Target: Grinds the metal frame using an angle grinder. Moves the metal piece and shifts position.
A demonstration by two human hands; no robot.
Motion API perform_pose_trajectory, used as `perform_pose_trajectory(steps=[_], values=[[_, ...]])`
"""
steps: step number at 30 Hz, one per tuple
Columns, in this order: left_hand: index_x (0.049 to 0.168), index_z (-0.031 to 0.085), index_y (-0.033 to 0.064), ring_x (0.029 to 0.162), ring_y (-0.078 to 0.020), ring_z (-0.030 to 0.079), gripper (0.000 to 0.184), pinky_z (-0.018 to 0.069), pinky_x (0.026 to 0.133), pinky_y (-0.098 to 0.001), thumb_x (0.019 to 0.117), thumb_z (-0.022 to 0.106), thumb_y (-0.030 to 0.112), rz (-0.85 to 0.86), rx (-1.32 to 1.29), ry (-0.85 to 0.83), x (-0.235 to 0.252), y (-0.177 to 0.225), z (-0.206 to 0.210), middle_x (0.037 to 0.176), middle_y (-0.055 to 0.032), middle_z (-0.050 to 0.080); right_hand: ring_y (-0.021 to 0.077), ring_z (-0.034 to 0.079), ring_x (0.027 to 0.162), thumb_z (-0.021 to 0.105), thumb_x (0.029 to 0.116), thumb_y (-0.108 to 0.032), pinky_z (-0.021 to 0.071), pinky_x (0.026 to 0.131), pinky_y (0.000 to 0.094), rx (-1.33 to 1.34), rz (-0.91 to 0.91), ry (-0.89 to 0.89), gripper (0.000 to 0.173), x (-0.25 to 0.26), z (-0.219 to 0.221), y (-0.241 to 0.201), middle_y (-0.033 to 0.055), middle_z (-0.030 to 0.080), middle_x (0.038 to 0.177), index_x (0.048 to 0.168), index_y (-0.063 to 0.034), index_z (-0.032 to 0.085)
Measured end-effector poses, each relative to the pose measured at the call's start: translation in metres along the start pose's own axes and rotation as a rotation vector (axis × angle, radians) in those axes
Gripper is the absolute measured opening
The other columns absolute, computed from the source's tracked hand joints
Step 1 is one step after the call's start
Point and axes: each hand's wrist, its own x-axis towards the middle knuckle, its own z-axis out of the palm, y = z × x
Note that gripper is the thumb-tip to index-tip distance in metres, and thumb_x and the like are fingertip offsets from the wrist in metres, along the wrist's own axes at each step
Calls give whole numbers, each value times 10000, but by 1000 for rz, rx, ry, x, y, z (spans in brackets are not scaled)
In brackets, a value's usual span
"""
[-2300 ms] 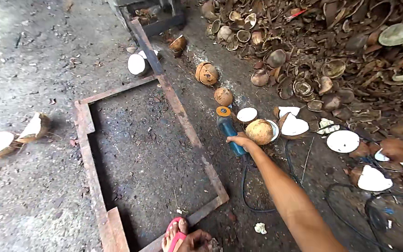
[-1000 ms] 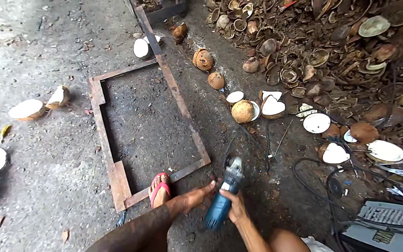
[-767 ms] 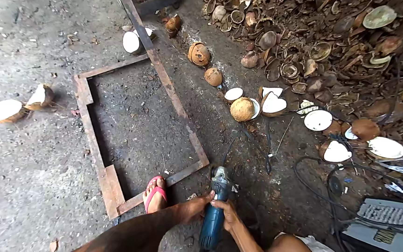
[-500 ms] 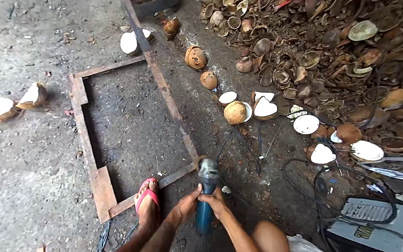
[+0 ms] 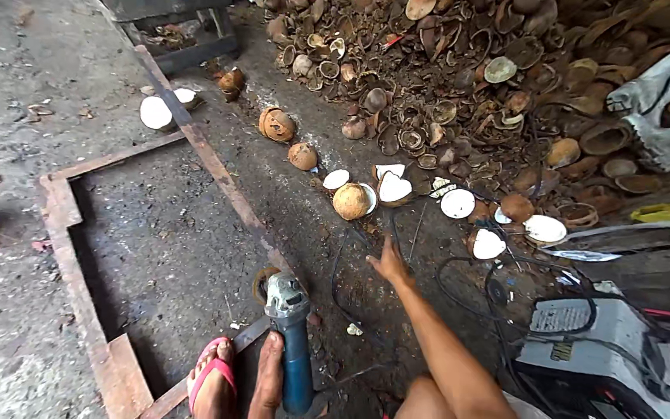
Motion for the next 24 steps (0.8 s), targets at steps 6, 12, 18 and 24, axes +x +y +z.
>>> perform_pose_trajectory(steps=[6,12,18,24], values=[[1263,575,40,883,-93,717,938,613,835,-301,815,534,862,77,-38,-134,2,-9,6,982,1,736,357,638,1200,563,1056,-229,473,1088,521,87,-69,46,361,-11,-111,109,254,662,1264,1276,42,656],[1281,538,62,870,-120,718,989,623,791,-333,759,553,902,36,-207,-83,6,-44,27,976,-24,722,469,457,1389,629,951,-114,365,1173,550,142,398,926,600,-115,-235,163,372,460,1461,1475,100,432],[1299,563,-5,935,-156,711,1077,615,844,-376,765,508,928,-21,-156,-21,6,-70,34,1050,-94,721,242,656,1124,663,959,-290,578,926,374,562,-102,499,651,-207,-102,-16,239,592,1346,1451,77,447],[1282,574,-32,981,-132,704,920,592,920,-367,890,469,794,-106,-146,-51,-9,-83,32,1071,-92,725,200,654,1152,894,731,-343,550,1025,392,909,-8,-519,922,-189,101,-36,145,649,1278,1448,8,435]])
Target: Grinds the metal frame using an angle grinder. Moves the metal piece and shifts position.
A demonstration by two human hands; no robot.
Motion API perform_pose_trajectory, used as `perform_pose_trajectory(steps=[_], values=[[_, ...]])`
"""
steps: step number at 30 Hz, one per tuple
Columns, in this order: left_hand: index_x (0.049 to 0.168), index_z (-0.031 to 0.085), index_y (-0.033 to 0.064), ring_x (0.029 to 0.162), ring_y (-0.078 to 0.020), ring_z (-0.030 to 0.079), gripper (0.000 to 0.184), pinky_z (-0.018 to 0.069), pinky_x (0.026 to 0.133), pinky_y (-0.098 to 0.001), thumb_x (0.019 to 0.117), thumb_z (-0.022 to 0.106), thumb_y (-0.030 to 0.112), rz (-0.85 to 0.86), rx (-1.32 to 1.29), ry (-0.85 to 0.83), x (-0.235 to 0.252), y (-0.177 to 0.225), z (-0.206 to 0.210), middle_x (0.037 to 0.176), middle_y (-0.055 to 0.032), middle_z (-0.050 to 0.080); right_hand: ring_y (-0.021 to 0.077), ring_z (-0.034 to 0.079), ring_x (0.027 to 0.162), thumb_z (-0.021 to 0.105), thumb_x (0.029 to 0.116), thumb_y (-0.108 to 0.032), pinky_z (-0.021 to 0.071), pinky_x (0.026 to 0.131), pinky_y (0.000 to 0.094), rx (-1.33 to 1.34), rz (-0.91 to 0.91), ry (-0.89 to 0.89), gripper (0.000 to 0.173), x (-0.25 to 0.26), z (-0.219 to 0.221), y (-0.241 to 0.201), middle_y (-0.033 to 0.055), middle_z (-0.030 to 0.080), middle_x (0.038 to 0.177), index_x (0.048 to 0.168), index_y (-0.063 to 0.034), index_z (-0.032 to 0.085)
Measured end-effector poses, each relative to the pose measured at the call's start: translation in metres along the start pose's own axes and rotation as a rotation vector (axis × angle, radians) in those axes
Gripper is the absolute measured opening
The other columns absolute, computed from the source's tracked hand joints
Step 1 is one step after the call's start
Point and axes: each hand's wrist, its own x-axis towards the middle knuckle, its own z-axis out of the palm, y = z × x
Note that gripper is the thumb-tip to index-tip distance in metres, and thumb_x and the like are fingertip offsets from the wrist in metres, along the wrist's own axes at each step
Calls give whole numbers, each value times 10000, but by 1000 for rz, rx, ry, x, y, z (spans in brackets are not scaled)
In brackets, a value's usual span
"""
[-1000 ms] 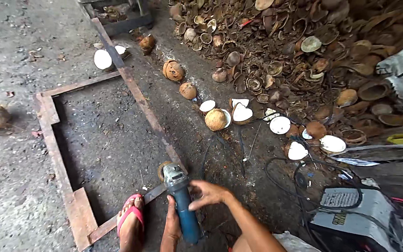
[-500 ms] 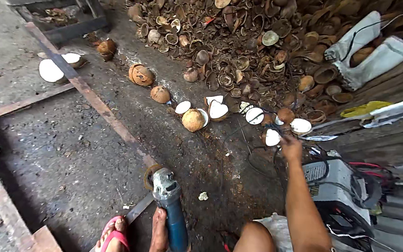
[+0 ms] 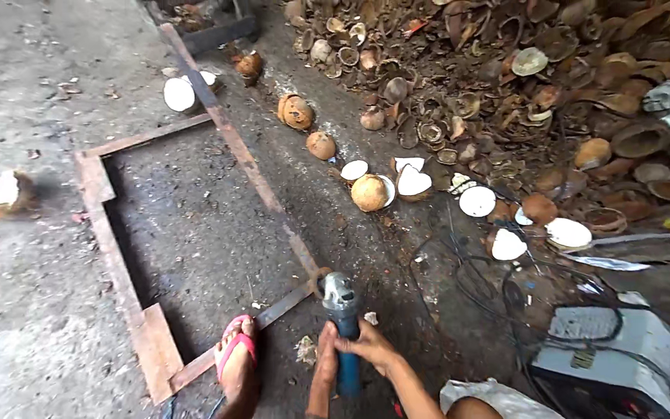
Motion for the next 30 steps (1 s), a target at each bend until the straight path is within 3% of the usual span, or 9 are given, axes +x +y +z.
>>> perform_pose_trajectory(steps=[2,4,9,13,16,20,24,27,30], values=[[1335,571,-24,1027,-157,701,997,583,949,-384,841,519,841,-42,-6,-15,1,-7,-4,1132,-121,722,157,684,1065,938,626,-309,571,982,358,-7,-27,-41,924,14,0,20,106,694,1169,1365,19,491],[1423,501,-28,1085,-145,673,934,554,989,-366,877,545,729,-123,-22,-60,0,-10,-13,1216,-120,690,153,699,1034,966,579,-279,585,961,354,-37,-18,-63,928,19,-4,27,94,712,1129,1332,15,510],[1388,490,6,1037,-160,693,721,578,941,-384,937,517,569,-315,-285,-100,-8,-14,-25,1132,-102,710,155,694,1016,894,559,-163,588,928,343,-185,15,45,872,19,6,38,112,699,1125,1326,17,520],[1376,535,13,1034,-176,705,710,582,941,-398,950,470,577,-324,-332,27,-17,-33,-29,1138,-126,720,165,695,975,871,522,-156,589,890,348,-231,36,230,836,15,35,58,121,704,1084,1279,23,564],[1320,573,14,978,-157,717,626,589,914,-378,970,449,518,-321,-355,77,-21,-40,-38,1075,-109,737,181,689,981,872,526,-161,581,894,361,-252,52,267,848,14,48,72,138,697,1088,1289,29,555],[1257,616,49,925,-159,736,532,610,865,-365,1043,317,433,-345,-445,168,-26,-41,-41,1015,-104,757,202,681,1025,876,544,-159,564,933,381,-323,47,284,893,14,60,82,161,688,1130,1342,37,526],[1203,638,49,898,-152,735,521,612,848,-361,1035,330,434,-322,-416,192,-24,-42,-48,974,-90,757,201,671,1041,877,559,-147,552,948,375,-305,65,268,886,18,66,85,166,680,1151,1349,40,521],[1260,620,48,954,-155,724,570,599,890,-363,1045,316,479,-321,-367,182,-18,-41,-54,1039,-98,748,194,673,1035,867,544,-148,556,943,367,-285,51,275,882,24,69,89,163,683,1145,1337,42,531],[1305,609,51,1013,-169,711,716,585,929,-380,1016,303,631,-353,-288,154,-11,-41,-58,1107,-118,736,197,672,1035,866,544,-166,554,941,372,-263,60,295,887,30,71,92,163,682,1143,1337,43,529]])
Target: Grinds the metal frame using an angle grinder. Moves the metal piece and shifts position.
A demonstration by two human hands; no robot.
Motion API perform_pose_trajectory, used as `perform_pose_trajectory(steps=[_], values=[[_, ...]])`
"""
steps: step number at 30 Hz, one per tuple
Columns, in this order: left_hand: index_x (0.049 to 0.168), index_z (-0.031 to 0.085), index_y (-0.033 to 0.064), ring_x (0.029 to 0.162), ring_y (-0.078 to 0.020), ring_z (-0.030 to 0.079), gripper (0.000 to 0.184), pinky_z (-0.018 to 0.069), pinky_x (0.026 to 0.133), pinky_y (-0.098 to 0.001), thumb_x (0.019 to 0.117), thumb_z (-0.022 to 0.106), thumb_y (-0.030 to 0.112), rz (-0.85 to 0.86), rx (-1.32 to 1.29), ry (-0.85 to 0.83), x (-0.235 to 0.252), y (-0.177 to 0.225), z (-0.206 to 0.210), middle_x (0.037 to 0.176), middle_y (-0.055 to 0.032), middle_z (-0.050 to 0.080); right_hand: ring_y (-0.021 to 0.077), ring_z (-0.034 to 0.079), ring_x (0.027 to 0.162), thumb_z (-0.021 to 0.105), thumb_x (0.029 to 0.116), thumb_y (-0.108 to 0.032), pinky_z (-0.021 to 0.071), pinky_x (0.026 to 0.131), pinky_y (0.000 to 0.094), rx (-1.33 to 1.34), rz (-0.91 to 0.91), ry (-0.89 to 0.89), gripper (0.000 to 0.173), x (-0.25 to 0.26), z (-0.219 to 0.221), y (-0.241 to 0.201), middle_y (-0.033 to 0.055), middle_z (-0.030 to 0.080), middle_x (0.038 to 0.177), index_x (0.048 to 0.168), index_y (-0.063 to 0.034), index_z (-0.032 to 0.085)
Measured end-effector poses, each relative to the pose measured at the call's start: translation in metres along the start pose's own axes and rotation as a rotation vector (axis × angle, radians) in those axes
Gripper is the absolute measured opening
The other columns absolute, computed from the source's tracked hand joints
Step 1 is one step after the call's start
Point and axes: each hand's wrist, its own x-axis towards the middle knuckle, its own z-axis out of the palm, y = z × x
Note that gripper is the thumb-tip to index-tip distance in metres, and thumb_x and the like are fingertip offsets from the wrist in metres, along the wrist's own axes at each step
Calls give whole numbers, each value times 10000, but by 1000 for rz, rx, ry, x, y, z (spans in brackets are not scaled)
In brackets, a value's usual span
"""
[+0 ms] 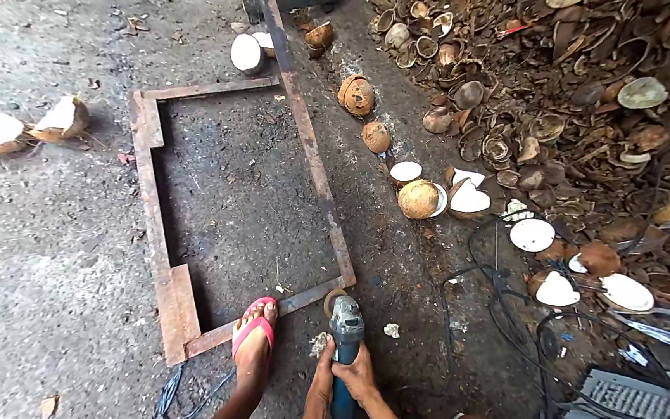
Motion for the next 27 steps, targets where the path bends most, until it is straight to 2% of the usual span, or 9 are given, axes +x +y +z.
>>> perform_pose_trajectory(steps=[4,8,10,12,13,15,18,22,27], values=[[1407,538,48,1110,-181,680,942,559,993,-402,951,210,804,9,106,-21,11,1,-10,1227,-132,698,221,664,1053,841,543,-176,556,936,402,4,45,-7,893,8,3,-4,171,669,1164,1349,36,519],[1427,515,10,1137,-183,676,1169,556,1005,-396,817,192,954,-6,124,-54,15,8,-14,1262,-139,691,226,658,1063,843,537,-170,550,942,410,15,78,3,895,12,6,-4,173,665,1173,1349,27,523],[1451,494,13,1172,-179,665,1166,547,1030,-388,803,291,961,2,153,-79,17,7,-18,1294,-137,680,217,658,1066,842,524,-167,551,944,402,23,75,6,901,15,8,1,167,668,1172,1346,25,527],[1412,519,-6,1126,-190,679,1086,551,1009,-399,762,575,862,2,184,-73,23,1,-24,1237,-148,694,217,658,1075,850,525,-145,547,958,395,32,55,9,894,17,12,4,172,671,1174,1340,37,530],[1408,515,-15,1116,-192,680,1020,550,1007,-400,740,693,735,-12,193,-66,24,0,-26,1228,-150,693,218,652,1091,852,532,-129,538,975,390,37,39,7,896,18,13,5,180,667,1188,1346,49,524],[1337,557,-18,1029,-192,710,858,580,949,-396,691,810,485,-31,182,-46,25,5,-24,1133,-136,722,212,643,1121,849,548,-140,525,1000,370,34,-8,2,914,19,16,8,194,657,1218,1366,73,503],[1254,584,-18,928,-199,729,731,606,874,-402,646,825,309,-58,174,-48,27,13,-23,1029,-127,738,221,638,1127,842,559,-132,520,1004,371,41,-7,7,939,20,19,8,211,643,1236,1394,83,469],[1179,604,-6,875,-186,730,620,611,827,-382,650,801,250,-45,175,-76,34,13,-24,966,-108,739,207,651,1083,823,547,-136,534,967,362,49,-8,29,911,23,20,10,201,656,1196,1367,81,491],[1166,592,-4,863,-185,725,626,608,813,-382,626,797,240,-73,190,-71,38,15,-23,956,-107,731,215,637,1112,821,544,-114,521,984,358,65,22,37,940,25,19,5,210,644,1224,1391,86,468]])
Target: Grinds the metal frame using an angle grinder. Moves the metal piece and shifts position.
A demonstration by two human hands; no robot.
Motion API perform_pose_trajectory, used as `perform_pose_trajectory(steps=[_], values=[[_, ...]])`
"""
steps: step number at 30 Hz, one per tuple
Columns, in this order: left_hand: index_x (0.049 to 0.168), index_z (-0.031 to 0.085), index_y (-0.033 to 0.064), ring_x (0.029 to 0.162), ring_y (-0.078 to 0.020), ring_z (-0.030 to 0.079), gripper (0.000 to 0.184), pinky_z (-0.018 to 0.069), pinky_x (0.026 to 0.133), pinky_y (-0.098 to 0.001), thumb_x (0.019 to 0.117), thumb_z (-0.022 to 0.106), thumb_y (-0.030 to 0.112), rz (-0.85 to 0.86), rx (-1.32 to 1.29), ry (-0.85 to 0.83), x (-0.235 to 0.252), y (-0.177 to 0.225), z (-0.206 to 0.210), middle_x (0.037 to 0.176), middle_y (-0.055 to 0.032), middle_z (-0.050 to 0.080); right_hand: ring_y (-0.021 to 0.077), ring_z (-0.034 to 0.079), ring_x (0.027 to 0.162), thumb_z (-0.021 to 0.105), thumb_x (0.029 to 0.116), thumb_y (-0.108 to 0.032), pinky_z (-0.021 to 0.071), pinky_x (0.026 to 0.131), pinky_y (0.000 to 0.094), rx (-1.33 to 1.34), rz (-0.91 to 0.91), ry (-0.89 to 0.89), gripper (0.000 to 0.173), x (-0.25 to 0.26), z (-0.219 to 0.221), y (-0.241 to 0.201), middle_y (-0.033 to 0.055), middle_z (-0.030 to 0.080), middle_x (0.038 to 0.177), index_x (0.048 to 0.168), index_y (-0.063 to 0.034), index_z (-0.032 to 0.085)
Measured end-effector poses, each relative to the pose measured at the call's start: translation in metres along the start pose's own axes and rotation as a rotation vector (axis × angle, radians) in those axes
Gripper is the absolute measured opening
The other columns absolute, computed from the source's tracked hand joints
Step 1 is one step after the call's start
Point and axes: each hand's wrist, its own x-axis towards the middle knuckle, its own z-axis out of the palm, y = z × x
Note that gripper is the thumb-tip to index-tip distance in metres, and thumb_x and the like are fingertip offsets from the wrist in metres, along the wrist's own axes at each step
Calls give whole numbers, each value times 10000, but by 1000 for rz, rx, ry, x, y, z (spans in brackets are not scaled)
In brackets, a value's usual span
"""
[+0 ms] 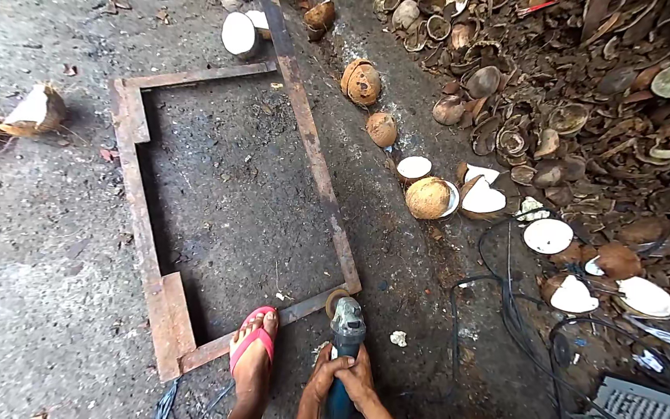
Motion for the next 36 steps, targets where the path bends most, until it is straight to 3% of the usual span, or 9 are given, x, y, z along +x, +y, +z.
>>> perform_pose_trajectory(steps=[5,9,20,36], values=[[1162,619,1,858,-186,731,600,611,809,-385,647,796,251,24,-14,-17,3,-2,0,947,-102,741,223,634,1130,821,556,-101,519,997,362,5,15,-10,942,4,-1,4,216,634,1247,1405,82,455],[1242,585,-16,921,-199,720,699,603,855,-405,634,793,261,4,27,-3,4,-1,-1,1020,-122,729,266,621,1163,825,582,-113,511,1020,403,-17,22,-8,950,4,-1,5,246,618,1274,1426,92,439],[1214,596,-7,890,-196,728,667,612,826,-395,633,797,254,-14,18,-11,5,-1,-3,991,-115,736,237,644,1104,819,554,-103,530,979,385,-1,21,3,922,4,1,8,221,646,1213,1385,88,470],[1214,590,-10,896,-197,723,672,606,834,-402,630,792,252,-39,42,6,4,3,-4,994,-118,731,251,636,1132,826,560,-85,524,996,394,37,41,14,959,1,4,5,235,632,1245,1419,92,437]])
